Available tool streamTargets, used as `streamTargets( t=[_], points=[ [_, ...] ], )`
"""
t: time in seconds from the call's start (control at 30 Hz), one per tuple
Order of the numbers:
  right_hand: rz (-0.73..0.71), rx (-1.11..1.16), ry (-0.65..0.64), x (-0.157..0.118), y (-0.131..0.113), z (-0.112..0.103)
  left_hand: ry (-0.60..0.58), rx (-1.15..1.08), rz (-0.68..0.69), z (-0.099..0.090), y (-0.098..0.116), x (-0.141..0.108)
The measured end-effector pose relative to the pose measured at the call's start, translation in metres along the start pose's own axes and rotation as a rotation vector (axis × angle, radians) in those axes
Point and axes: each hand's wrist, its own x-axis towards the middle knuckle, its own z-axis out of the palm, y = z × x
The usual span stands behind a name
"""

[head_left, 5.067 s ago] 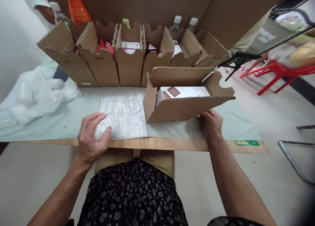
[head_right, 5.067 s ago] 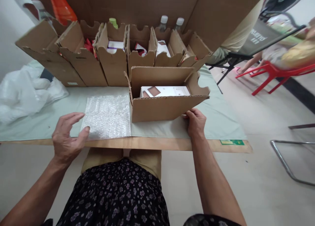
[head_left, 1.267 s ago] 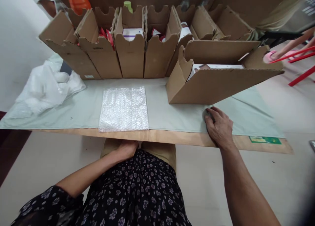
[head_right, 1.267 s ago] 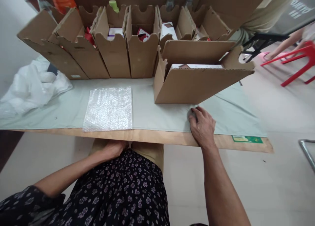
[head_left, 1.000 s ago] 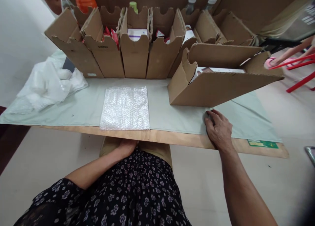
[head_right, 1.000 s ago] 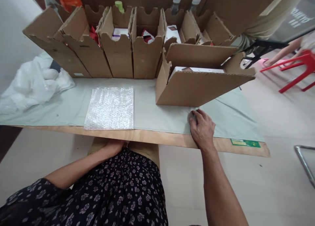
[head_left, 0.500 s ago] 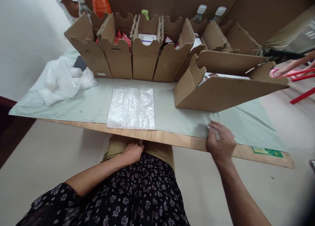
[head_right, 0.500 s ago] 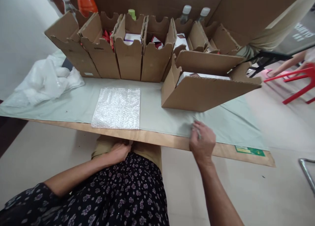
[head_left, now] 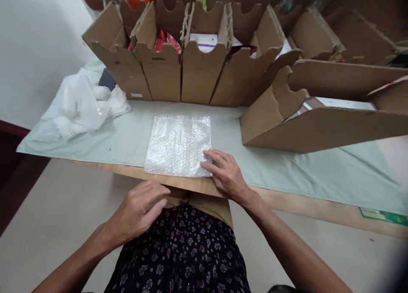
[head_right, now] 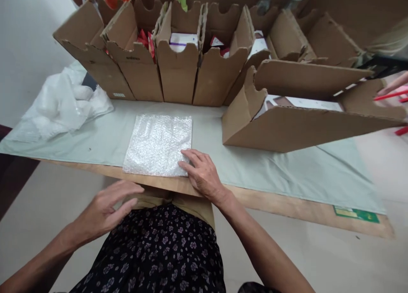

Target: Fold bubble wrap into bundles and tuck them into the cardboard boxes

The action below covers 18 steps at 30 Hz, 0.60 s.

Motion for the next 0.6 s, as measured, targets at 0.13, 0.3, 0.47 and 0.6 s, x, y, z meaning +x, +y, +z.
streamTargets(
  t=[0.13,0.3,0.47,0.6],
  points=[
    [0.034,0.194,0.091,-0.006,-0.003,-0.014,0.247,0.092,0.020,-0.021,-0.008,0.022],
    [0.221,0.443,0.114,-0.026,-0.013,-0.036,0.063,0.148,0.101,-0.024,-0.021,0.043],
    [0.429,0.609,0.163,-0.040,-0.020,-0.040,-0.259,0.145,0.155,-0.016,-0.029,0.046],
    [0.708,0.595,0.210,-0.040,-0.020,-0.038,-0.166,0.101,0.050,-0.009,-0.033,0.047]
  ],
)
